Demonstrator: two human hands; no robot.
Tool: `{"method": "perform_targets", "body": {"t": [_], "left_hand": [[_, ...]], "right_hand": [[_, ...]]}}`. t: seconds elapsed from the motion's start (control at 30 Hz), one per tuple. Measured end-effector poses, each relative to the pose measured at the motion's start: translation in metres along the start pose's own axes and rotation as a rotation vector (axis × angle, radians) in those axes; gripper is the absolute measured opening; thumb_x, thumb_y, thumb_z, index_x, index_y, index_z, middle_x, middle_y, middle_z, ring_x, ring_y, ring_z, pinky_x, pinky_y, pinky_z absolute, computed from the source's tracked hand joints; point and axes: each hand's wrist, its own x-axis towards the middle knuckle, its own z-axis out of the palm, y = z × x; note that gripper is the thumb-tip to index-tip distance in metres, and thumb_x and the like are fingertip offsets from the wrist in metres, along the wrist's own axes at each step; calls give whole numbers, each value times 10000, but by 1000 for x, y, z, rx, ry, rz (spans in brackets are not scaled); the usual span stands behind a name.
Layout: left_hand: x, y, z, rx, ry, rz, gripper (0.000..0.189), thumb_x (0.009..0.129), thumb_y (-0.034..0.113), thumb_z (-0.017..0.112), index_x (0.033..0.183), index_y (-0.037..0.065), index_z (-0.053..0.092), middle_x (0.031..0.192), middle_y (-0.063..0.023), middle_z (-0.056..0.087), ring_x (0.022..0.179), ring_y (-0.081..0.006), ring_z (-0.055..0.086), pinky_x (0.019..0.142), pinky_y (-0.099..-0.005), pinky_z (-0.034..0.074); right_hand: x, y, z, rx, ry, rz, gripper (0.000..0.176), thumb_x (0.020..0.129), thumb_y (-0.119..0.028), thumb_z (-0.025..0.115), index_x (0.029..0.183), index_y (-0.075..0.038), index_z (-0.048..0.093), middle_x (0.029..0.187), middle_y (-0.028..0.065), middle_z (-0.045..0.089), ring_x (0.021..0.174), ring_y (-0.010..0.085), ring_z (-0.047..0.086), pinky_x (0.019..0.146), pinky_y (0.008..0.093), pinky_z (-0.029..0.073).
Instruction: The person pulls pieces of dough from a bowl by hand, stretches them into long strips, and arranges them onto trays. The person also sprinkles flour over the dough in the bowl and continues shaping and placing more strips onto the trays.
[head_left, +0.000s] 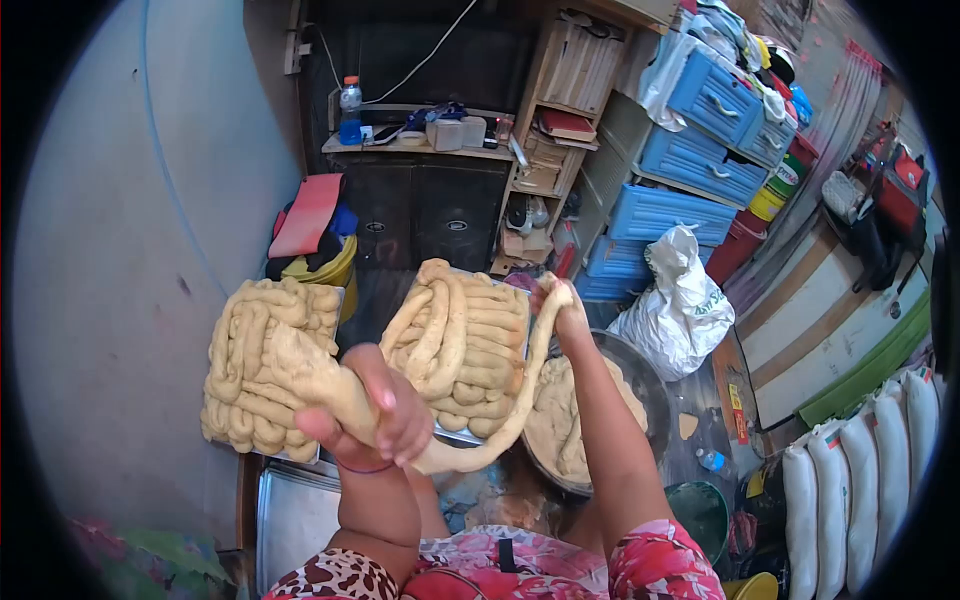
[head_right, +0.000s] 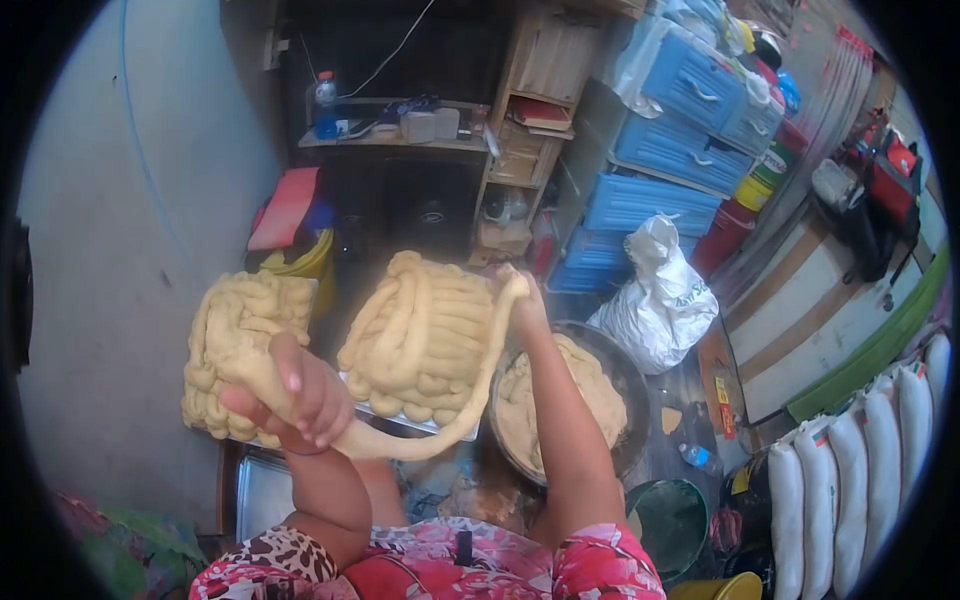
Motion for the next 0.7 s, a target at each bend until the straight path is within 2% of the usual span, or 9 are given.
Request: {"method": "perform_targets", "body": {"t": [0.1,0.17,0.23,0.33,0.5,0.57,0.63,0.67,0.7], "left_hand": [[2,-1,-8,-64,-101,-22,634,794,533,618,1014,-46,479,605,-52,493,454,-117,451,423,-252,402],[2,-5,-14,-53,-91,-80,664,785,536,626,1046,-59,487,605,-58,493,469,-122,464,438,-256,404],[0,-12,-21,-36,-34,-60,681,789,544,615,1054,-70,490,606,-54,491,477,-112,463,429,-243,390],[2,-15,-39,203,92,-195,685,807,547,591,1054,-83,482,619,-49,489,495,-89,465,423,-226,392],[11,-25,-63,8,187,-268,620,830,488,604,1086,-61,478,635,-56,491,489,-99,471,435,-239,418],[15,-34,-68,184,392,-230,571,836,468,604,1094,-27,482,641,-52,493,499,-105,481,462,-243,431],[18,-46,-77,290,461,-265,543,849,431,606,1146,-4,472,737,-51,509,617,-133,510,602,-260,474],[18,-58,-81,572,575,-255,535,858,410,603,1180,7,460,807,-49,510,705,-150,510,689,-274,465],[18,-65,-85,858,680,-244,530,868,389,600,1214,17,448,877,-47,512,794,-166,510,775,-287,457]], "right_hand": [[27,9,37,-91,12,-66,296,949,-316,463,1129,-87,513,1000,53,604,908,147,583,777,303,467],[64,75,21,-271,-16,-116,278,947,-286,469,1119,-77,533,1017,52,598,914,143,572,794,307,458],[59,101,31,-940,-101,-244,286,843,-198,533,1086,-54,571,1026,91,607,963,214,565,872,349,432],[29,95,42,-1317,-160,-93,349,772,-173,551,1100,-58,585,1075,157,598,1047,286,542,917,390,409],[10,84,42,-1031,-125,-127,486,746,-179,565,1223,-89,532,1231,167,519,1163,305,470,980,404,360],[-22,33,75,-324,-136,145,490,795,-149,574,1270,-66,486,1248,137,503,1157,267,474,968,401,363],[-60,-18,102,439,-268,322,554,808,-160,603,1316,-38,419,1278,120,446,1196,214,427,978,355,358],[-72,-21,107,439,-263,332,554,808,-160,603,1316,-38,419,1278,120,446,1196,214,427,978,355,358],[-81,-23,110,222,-360,97,552,808,-162,611,1309,-31,419,1218,115,487,1128,201,479,934,339,396]]}}
